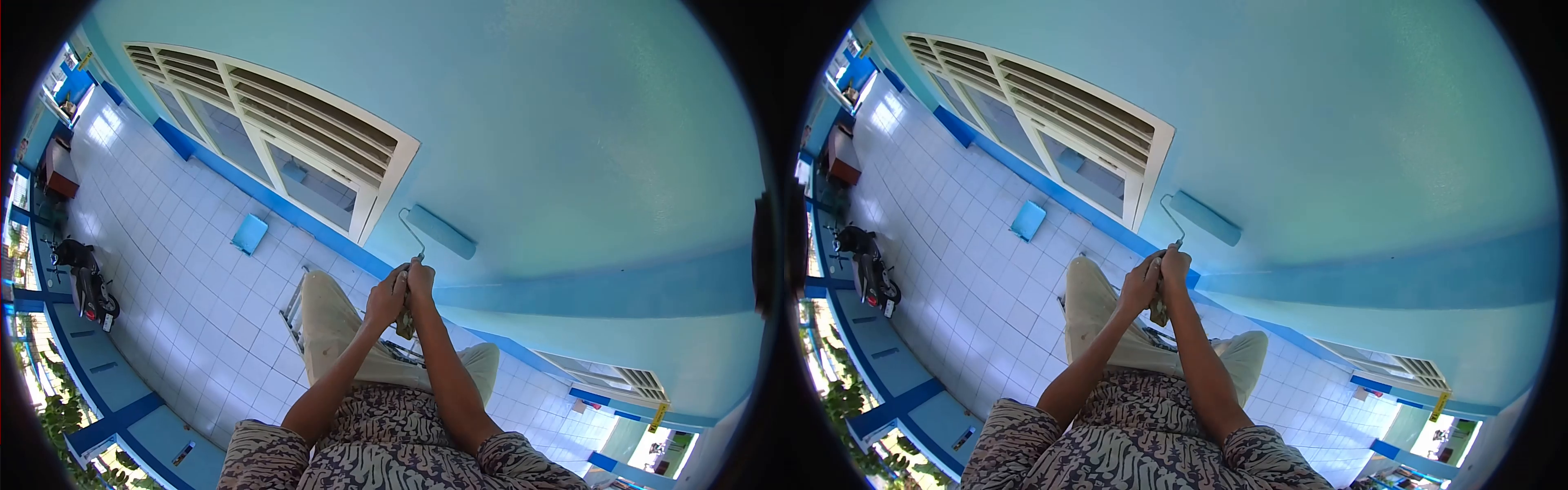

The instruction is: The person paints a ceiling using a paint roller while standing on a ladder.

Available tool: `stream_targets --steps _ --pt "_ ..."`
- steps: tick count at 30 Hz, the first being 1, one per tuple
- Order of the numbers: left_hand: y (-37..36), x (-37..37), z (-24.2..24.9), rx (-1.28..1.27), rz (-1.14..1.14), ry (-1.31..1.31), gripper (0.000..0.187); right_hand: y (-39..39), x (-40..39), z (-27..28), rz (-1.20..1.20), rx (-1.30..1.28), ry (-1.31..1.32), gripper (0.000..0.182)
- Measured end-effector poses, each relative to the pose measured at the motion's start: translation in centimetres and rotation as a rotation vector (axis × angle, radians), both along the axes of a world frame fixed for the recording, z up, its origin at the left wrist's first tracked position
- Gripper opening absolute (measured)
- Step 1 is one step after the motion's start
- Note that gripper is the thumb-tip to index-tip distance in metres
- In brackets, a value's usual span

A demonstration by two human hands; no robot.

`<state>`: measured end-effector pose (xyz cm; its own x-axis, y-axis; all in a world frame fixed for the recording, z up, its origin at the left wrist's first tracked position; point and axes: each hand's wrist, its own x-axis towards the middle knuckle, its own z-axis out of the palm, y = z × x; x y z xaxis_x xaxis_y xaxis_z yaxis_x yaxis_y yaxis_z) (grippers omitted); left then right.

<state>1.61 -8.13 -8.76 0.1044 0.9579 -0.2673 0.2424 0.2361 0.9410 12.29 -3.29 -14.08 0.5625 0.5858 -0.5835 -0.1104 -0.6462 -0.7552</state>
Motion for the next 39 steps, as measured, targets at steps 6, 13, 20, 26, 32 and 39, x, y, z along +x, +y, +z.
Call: stream_targets --steps 6,13,20,26,32,39 --pt "-2.7 -2.9 7.8 0.104 0.021 -0.082 0.039 -3.3 -3.4 10.5 0.038 0.317 0.05 0.035" --pt "-3.9 -4.7 13.9 0.272 0.019 -0.201 0.04 -5.1 -6.1 20.7 0.088 0.51 -0.016 0.035" --pt "-3.7 -5.1 14.2 0.444 0.017 -0.258 0.042 -5.1 -7.2 22.9 0.099 0.653 -0.16 0.039" --pt "-3.4 -5.3 10.3 0.351 0.071 -0.276 0.039 -4.4 -7.9 19.0 0.095 0.615 -0.203 0.04" --pt "-3.4 -6.2 7.2 0.234 0.099 -0.207 0.038 -3.9 -8.2 13.3 0.115 0.48 -0.136 0.041" --pt "-2.7 -5.9 3.8 0.172 0.129 -0.161 0.038 -2.7 -7.7 7.6 0.119 0.429 -0.202 0.039"
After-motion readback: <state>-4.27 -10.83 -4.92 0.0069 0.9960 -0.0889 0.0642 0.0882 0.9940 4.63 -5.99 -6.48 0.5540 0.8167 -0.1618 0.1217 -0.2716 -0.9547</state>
